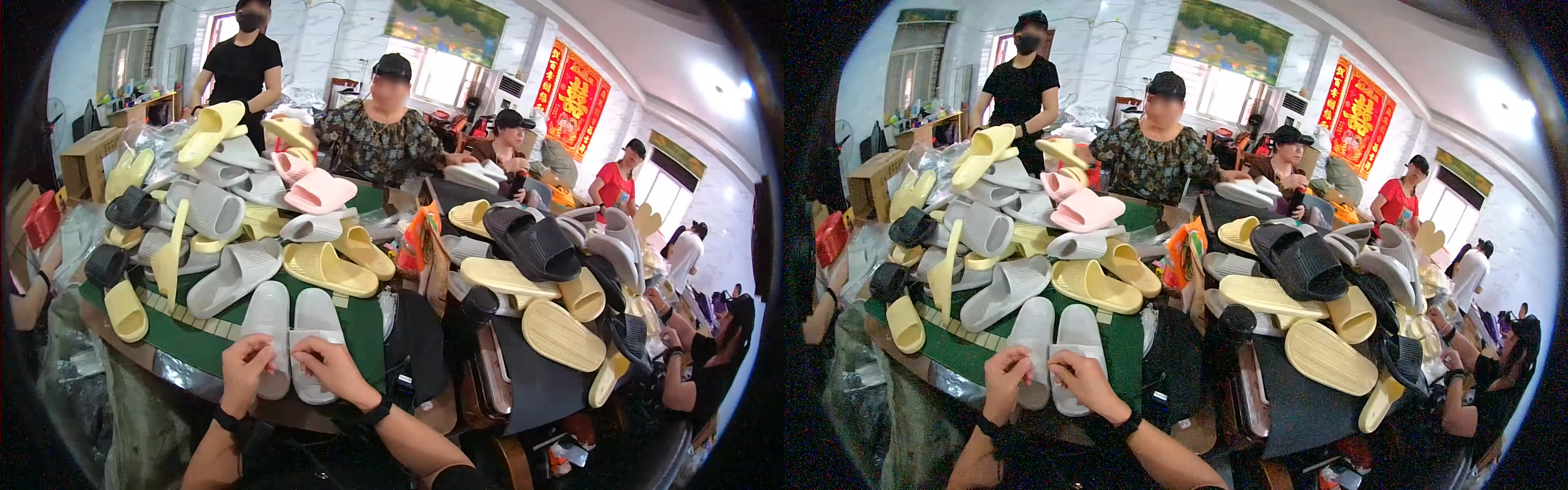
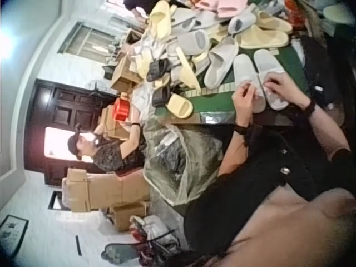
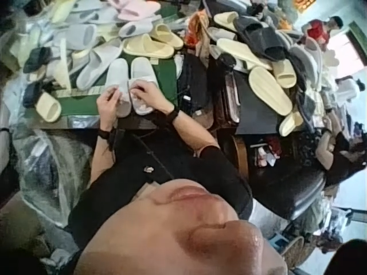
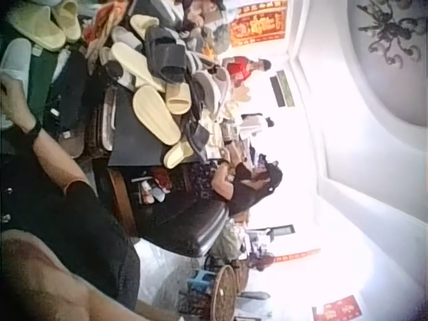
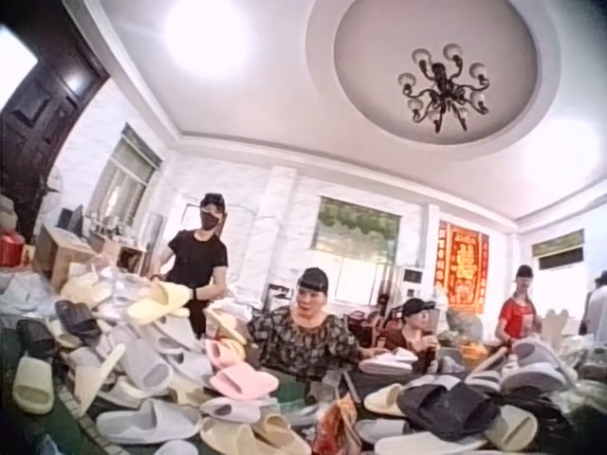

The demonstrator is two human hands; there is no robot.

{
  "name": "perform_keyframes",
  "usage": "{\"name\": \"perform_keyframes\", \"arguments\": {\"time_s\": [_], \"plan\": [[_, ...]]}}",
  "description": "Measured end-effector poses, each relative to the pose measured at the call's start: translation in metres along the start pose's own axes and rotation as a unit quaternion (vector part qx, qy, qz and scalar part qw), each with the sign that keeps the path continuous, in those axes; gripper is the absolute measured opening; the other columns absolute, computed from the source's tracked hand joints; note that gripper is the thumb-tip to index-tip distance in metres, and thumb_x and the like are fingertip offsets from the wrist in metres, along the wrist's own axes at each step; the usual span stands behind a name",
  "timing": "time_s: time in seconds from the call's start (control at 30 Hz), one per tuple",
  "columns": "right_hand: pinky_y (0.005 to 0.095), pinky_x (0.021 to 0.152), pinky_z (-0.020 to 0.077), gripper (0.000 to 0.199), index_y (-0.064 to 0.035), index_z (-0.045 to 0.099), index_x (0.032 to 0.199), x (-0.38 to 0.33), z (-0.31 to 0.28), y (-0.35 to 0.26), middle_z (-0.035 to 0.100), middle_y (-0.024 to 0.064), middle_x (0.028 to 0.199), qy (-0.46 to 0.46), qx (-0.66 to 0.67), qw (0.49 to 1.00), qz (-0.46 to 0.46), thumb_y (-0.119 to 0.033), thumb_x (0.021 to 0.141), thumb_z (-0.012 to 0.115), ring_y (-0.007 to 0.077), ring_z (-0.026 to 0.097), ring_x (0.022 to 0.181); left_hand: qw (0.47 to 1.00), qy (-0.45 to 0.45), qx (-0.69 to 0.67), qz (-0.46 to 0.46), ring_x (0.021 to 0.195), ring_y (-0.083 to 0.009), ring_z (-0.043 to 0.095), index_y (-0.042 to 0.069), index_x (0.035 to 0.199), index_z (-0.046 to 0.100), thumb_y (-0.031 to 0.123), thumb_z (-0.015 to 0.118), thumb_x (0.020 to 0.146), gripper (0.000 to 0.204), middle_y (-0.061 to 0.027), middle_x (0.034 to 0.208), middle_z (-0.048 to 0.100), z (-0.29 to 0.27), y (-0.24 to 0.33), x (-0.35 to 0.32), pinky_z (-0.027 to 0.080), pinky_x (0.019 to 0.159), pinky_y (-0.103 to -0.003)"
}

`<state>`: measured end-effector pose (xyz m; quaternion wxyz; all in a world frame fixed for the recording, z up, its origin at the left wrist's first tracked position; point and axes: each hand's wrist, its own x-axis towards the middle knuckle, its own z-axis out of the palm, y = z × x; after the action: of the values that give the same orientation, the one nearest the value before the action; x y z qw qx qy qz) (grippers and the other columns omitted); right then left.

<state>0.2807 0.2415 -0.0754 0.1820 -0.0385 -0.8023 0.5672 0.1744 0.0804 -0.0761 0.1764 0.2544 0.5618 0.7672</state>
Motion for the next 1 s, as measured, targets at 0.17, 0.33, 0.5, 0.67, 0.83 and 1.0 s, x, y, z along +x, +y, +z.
{"name": "perform_keyframes", "arguments": {"time_s": [0.17, 0.33, 0.5, 0.67, 0.83, 1.0], "plan": [[0.0219, 0.055, 0.0451, 0.012, -0.0003, 0.064, 0.102, -0.011, 0.001, -0.009, 0.064, 0.0014, 0.073, 0.087, 0.059, 0.994, 0.026, -0.011, 0.098, 0.06, 0.0071, 0.061, 0.065, 0.999, -0.023, -0.012, -0.04, 0.069, -0.0123, 0.062, -0.005, 0.097, 0.067, 0.001, 0.065, 0.09, 0.009, -0.0059, 0.079, 0.066, -0.01, -0.019, 0.002, 0.051, 0.065, -0.025], [0.0189, 0.051, 0.0376, 0.008, -0.0025, 0.064, 0.102, -0.012, 0.005, -0.037, 0.062, -0.0014, 0.072, 0.069, 0.088, 0.994, 0.014, -0.008, 0.099, 0.058, 0.0037, 0.052, 0.06, 0.996, -0.082, 0.028, -0.025, 0.074, -0.0102, 0.061, -0.003, 0.098, 0.066, 0.007, 0.064, 0.094, 0.011, -0.004, 0.084, 0.067, -0.015, -0.011, -0.002, 0.051, 0.07, -0.025], [0.0297, 0.054, 0.0452, 0.01, -0.0033, 0.065, 0.099, 0.003, 0.01, -0.048, 0.059, 0.0077, 0.065, 0.048, -0.101, 0.993, -0.045, -0.013, 0.095, 0.065, 0.0112, 0.057, 0.058, 0.996, -0.075, -0.042, -0.037, 0.078, -0.0115, 0.06, -0.001, 0.099, 0.063, 0.011, 0.058, 0.099, 0.013, -0.0049, 0.089, 0.066, -0.027, -0.028, -0.008, 0.051, 0.073, -0.027], [0.0348, 0.058, 0.0477, 0.013, -0.0038, 0.065, 0.094, 0.014, 0.014, -0.026, 0.063, 0.0143, 0.071, 0.051, -0.158, 0.986, -0.021, -0.017, 0.093, 0.067, 0.0269, 0.062, 0.061, 0.997, -0.072, -0.021, -0.022, 0.077, -0.0104, 0.059, -0.001, 0.099, 0.063, 0.009, 0.056, 0.1, 0.012, -0.0045, 0.087, 0.066, -0.018, -0.025, -0.006, 0.05, 0.072, -0.025], [0.0357, 0.06, 0.05, 0.01, -0.0043, 0.068, 0.09, 0.009, 0.024, -0.016, 0.066, 0.0134, 0.078, 0.058, -0.199, 0.974, -0.087, -0.015, 0.09, 0.068, 0.0293, 0.065, 0.067, 0.996, -0.093, -0.013, 0.005, 0.079, -0.0117, 0.061, -0.001, 0.102, 0.064, 0.009, 0.055, 0.1, 0.013, -0.0053, 0.088, 0.066, -0.015, -0.032, -0.002, 0.051, 0.072, -0.026], [0.0329, 0.055, 0.0484, 0.009, -0.0032, 0.069, 0.091, 0.008, 0.028, -0.014, 0.065, 0.0132, 0.069, 0.075, -0.168, 0.978, -0.094, -0.012, 0.089, 0.07, 0.0218, 0.064, 0.057, 0.995, -0.089, -0.053, 0.008, 0.078, -0.0109, 0.061, -0.001, 0.103, 0.062, 0.011, 0.054, 0.102, 0.014, -0.0048, 0.089, 0.066, -0.021, -0.035, -0.003, 0.051, 0.071, -0.026]]}}
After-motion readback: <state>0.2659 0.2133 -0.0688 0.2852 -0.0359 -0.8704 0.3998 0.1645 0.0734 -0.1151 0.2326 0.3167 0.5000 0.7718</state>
